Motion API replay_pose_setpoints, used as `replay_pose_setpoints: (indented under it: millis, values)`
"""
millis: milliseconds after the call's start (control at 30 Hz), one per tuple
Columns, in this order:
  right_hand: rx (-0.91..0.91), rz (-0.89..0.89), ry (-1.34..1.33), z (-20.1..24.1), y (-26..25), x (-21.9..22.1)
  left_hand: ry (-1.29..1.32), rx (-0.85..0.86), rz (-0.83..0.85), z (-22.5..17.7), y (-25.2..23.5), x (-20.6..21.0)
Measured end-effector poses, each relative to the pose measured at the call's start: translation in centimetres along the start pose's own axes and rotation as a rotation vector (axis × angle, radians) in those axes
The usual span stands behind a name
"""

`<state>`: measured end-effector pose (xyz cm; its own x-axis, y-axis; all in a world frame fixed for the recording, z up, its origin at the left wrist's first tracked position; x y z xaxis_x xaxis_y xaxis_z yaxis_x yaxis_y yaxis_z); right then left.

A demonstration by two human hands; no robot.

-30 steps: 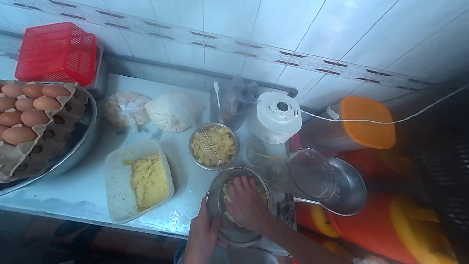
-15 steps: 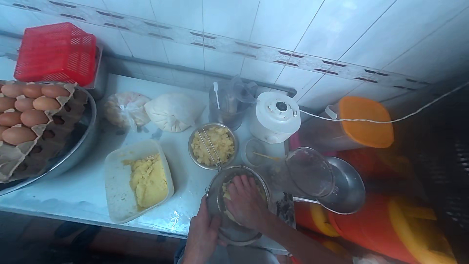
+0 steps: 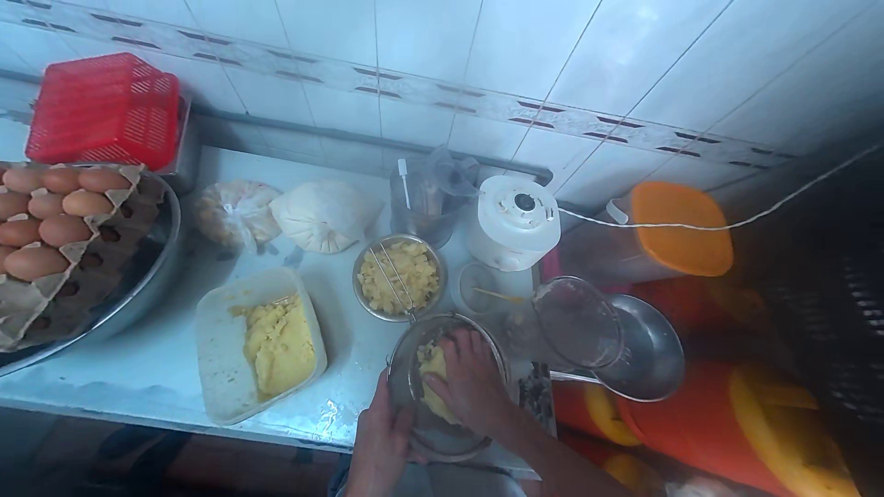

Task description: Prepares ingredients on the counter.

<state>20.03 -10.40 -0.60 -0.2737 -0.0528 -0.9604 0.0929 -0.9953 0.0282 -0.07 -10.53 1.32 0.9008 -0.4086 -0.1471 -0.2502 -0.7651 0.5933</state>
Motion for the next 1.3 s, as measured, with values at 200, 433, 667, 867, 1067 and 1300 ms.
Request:
replay_pose_setpoints:
  millis: [200, 433, 667, 867, 1067, 1300]
  values:
    - [-0.052, -0.053, -0.196, 0.0, -0.2, -4.1, 0.182, 0.074, -0.019, 0.0, 0.6, -0.3]
    - [-0.064, -0.388, -0.440, -1.2, 1.6, -12.1, 0.361, 0.194, -0.108, -4.0, 3.1, -4.0]
    - [0.007, -0.569, -0.271, -0.6, 5.2, -11.3, 0.231, 0.219, -0.189, -6.3, 3.5, -5.1]
    - [0.057, -0.605, -0.217, -0.1, 8.2, -9.2, 0.160, 0.182, -0.121, -3.9, 2.7, -4.0]
    - [0.167, -0.427, -0.312, -1.9, 9.7, -7.3, 0.044, 0.284, -0.153, -4.9, 2.9, -5.4]
    - [0.156, -0.325, -0.626, -2.5, 9.2, -6.5, -0.036, 0.439, -0.472, -9.7, 8.1, -14.6]
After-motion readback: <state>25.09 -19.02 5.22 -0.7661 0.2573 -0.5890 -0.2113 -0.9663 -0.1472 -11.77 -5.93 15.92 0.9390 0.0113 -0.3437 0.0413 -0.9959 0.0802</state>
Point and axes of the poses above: each hand's wrist, its own y-axis away from the middle knuckle, its own x-axis out of the palm, z = x × y, the point moved 1 cm from there along -y, towards the middle knuckle, and after that the axes turned 5 degrees about -x, right-handed, at the moved point
